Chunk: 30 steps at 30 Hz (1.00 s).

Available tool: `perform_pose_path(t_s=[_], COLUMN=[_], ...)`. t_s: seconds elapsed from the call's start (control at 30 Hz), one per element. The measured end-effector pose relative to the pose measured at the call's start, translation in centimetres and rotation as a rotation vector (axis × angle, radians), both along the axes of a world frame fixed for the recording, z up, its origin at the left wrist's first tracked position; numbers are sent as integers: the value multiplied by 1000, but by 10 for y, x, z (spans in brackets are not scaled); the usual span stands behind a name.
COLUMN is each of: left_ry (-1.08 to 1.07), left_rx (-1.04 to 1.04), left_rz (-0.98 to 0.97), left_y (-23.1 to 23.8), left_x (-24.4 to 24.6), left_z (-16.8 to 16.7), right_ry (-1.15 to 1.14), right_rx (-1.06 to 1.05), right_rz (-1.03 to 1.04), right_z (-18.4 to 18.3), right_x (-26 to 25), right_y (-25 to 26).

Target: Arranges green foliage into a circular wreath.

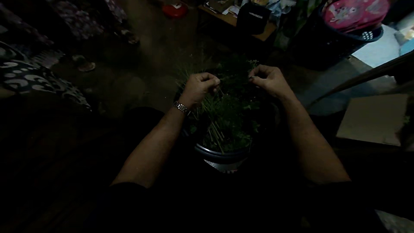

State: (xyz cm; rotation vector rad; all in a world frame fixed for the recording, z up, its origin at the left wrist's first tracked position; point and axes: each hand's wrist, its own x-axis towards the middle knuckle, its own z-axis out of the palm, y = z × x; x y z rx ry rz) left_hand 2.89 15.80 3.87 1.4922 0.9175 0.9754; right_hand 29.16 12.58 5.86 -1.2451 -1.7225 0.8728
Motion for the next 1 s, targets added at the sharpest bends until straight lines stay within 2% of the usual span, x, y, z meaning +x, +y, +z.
perform_pose_path(t_s=[0.17, 0.33, 0.47, 0.53, 0.67, 0.8, 1.0], left_ry=[-59, -14, 39, 119, 434, 501, 605], left_rx=[-21, 7, -25, -16, 124, 231, 189], left_rz=[76, 86, 64, 28, -89, -145, -255], left_y=[-1, -4, -5, -4, -7, -5, -8], left_x=[0, 4, 3, 2, 1, 2, 5], left_z=[3, 1, 1, 0, 6, -2, 3], right_ry=[-176, -57, -80, -152, -249, -271, -242], right_rx=[7, -45, 6, 11, -10, 2, 48], right_rz=[68, 160, 84, 65, 86, 123, 199], right_z=[-6, -23, -31, -30, -26, -29, -31], right_x=[-9, -36, -47, -46, -43, -43, -43], right_y=[-3, -9, -6, -5, -6, -8, -8])
